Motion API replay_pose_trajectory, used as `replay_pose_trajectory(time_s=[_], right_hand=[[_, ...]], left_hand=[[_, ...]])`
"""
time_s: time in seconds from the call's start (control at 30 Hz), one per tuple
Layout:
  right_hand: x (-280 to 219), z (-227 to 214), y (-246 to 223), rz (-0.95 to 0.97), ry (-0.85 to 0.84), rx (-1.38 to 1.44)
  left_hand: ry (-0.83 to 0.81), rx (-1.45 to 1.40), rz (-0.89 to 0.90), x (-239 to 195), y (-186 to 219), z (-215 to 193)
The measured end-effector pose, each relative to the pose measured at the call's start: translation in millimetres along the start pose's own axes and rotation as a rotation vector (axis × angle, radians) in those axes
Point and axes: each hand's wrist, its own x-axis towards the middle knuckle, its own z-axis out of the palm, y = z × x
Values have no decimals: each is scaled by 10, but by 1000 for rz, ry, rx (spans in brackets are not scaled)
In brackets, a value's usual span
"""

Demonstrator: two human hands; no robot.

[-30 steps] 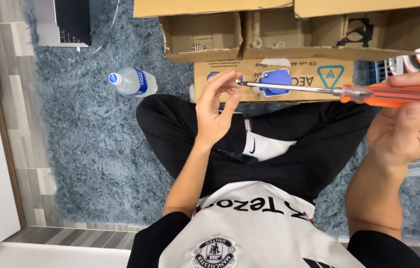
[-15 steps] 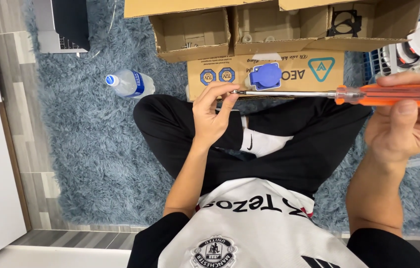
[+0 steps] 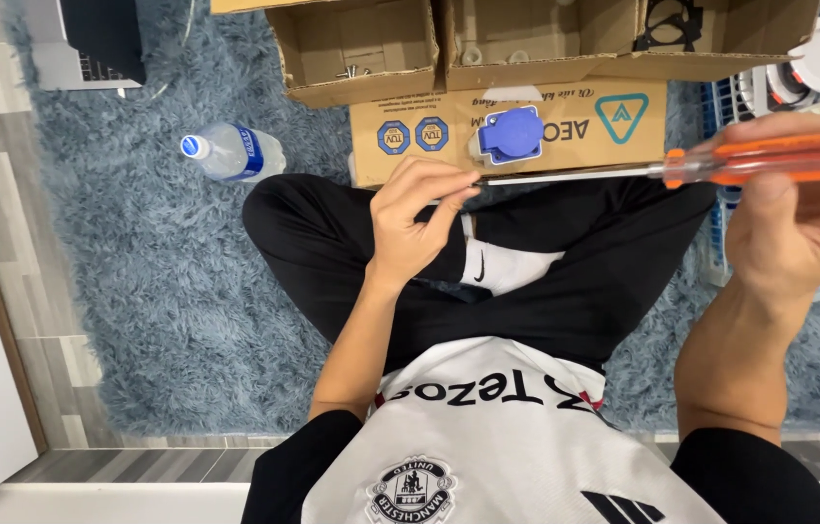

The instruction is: The person sits on the floor and assembles electrical components, including a white box and a blue cover. They use an orange screwdriver to tighten screws on the blue cover and handle a black socket piece. The person places the assembled items into a cardboard box.

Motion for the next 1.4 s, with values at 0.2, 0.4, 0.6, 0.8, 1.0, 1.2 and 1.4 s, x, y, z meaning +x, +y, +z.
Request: replay_pose_trajectory(time_s=[0.2, 0.4, 0.6, 0.8, 1.0, 1.2, 1.4], right_hand=[[162, -188, -151, 108, -144, -73], [416, -74, -396, 85, -223, -200], [552, 29, -318, 28, -226, -130], [591, 104, -263, -63, -258, -98], [631, 96, -293, -22, -299, -80], [779, 180, -409, -53, -376, -92], [1189, 231, -698, 62, -601, -196]], left_hand=[[-170, -16, 38, 94, -105, 93], [-339, 42, 12, 167, -411, 227], [-422, -18, -45, 164, -564, 351], [-434, -67, -82, 183, -552, 333], [-431, -108, -112, 177, -568, 312], [-495, -81, -180, 200, -548, 293], [-535, -72, -195, 233, -546, 275]])
